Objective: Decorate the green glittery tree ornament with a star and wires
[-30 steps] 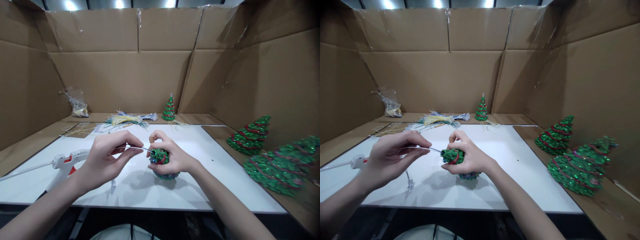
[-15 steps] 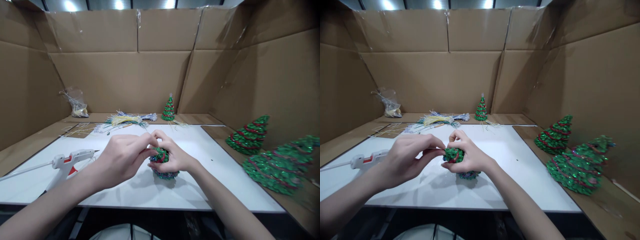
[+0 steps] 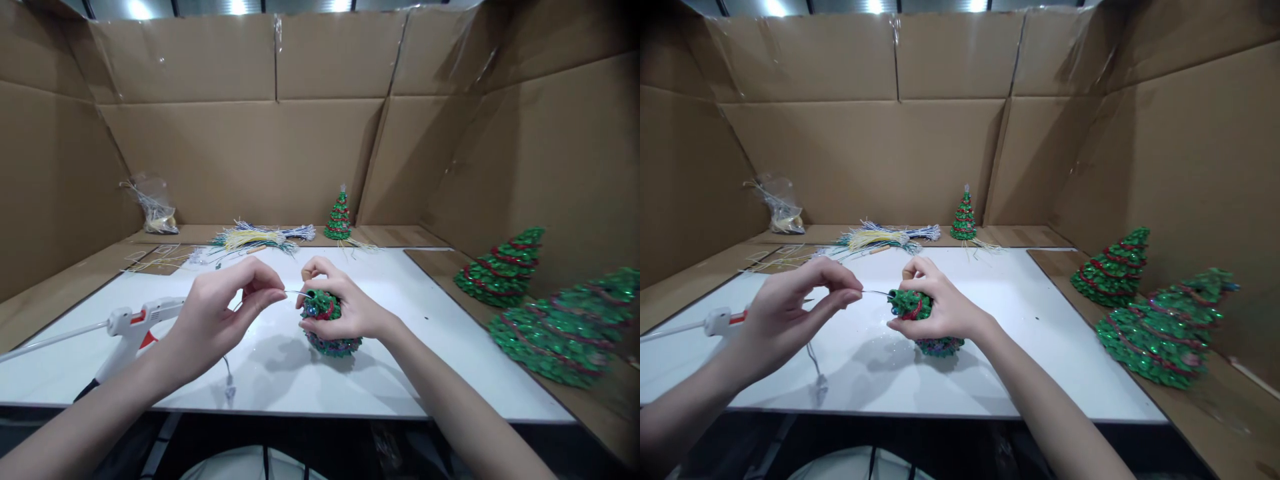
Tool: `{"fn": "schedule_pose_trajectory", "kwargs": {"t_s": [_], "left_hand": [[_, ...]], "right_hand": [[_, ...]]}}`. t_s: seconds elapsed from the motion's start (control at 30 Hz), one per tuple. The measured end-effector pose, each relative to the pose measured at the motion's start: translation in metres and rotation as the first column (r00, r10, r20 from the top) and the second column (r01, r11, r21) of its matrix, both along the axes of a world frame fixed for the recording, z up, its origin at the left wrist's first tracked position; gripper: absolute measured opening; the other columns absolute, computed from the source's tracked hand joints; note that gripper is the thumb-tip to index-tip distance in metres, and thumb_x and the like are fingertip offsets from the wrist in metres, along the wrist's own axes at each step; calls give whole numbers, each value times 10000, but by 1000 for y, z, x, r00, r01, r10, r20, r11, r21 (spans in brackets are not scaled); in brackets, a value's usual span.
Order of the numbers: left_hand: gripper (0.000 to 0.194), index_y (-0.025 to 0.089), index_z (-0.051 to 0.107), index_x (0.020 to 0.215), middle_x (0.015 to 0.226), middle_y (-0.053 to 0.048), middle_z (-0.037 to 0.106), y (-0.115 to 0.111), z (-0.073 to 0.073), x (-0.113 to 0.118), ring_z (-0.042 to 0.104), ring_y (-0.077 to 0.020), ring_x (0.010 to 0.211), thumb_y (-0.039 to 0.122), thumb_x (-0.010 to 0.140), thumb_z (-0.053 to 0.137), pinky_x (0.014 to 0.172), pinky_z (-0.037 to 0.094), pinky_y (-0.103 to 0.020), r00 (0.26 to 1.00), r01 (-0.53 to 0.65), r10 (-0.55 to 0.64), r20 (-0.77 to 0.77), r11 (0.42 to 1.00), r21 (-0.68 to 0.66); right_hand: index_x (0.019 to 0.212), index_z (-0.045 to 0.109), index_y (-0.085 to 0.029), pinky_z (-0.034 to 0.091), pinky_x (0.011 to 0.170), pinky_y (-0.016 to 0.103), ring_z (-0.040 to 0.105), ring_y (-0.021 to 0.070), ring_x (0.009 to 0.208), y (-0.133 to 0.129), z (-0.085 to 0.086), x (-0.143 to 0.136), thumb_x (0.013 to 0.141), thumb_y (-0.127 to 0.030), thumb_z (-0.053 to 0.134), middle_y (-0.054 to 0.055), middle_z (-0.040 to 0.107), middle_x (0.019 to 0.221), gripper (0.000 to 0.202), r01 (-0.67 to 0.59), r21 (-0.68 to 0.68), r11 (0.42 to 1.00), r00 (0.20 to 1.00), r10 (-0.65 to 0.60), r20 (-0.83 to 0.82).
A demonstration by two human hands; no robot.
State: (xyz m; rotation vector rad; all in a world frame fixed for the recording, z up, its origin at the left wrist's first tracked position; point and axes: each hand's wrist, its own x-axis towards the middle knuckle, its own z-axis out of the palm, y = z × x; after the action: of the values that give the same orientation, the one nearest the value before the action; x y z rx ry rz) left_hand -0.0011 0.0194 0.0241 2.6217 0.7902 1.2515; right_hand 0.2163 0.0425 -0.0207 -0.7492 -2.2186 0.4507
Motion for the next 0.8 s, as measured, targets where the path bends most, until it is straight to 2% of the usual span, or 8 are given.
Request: {"fn": "schedule_pose_trajectory", "kwargs": {"t_s": [0.1,0.2,0.33,0.47,0.6,0.7,0.8], "left_hand": [[99,155,559,789,682,33,594,4,2,8,519,-61,605,83,856,566,580,393,-160,998,43,-35,-46,983,180],[125,150,573,774,662,25,577,7,1,17,491,-74,587,72,864,532,564,378,-186,991,89,-58,-120,960,267],[100,158,575,805,680,30,583,10,-3,21,494,-73,585,100,875,533,560,380,-186,990,91,-61,-127,964,250],[36,171,582,897,744,29,653,9,-5,9,562,-65,595,158,864,587,571,426,-165,996,44,-31,-89,989,144],[24,167,595,864,729,11,668,6,-5,-3,596,-77,598,145,855,589,557,460,-164,1000,-16,15,4,995,104],[53,163,599,822,710,7,666,4,-2,-3,599,-81,602,120,849,586,577,466,-174,1000,-5,5,6,988,157],[102,158,603,810,691,6,649,5,2,6,577,-81,606,84,858,551,575,436,-181,997,41,-22,-73,962,269]], "right_hand": [[718,587,-177,407,845,369,435,191,890,1,0,1,684,-319,698,40,403,901,184,-3,10,1000,1000,3,4],[690,554,-178,410,827,365,434,196,894,2,0,2,684,-314,693,41,406,905,195,-13,2,1000,1000,13,8],[702,557,-180,414,820,367,438,199,897,1,-1,2,692,-315,687,44,410,913,188,-9,-15,1000,1000,9,-1],[741,591,-182,414,830,367,439,192,890,0,0,1,688,-302,696,42,403,913,168,-3,-11,1000,1000,3,-5],[743,616,-190,414,838,372,439,188,881,0,1,0,690,-313,699,35,396,899,158,4,-13,1000,1000,-4,-11],[743,619,-188,414,836,375,436,190,881,0,1,1,691,-313,696,37,397,898,156,6,-16,1000,1000,-7,-13],[733,604,-185,414,829,374,433,188,875,1,1,1,696,-312,692,37,398,898,160,2,-12,1000,1000,-2,-12]]}}
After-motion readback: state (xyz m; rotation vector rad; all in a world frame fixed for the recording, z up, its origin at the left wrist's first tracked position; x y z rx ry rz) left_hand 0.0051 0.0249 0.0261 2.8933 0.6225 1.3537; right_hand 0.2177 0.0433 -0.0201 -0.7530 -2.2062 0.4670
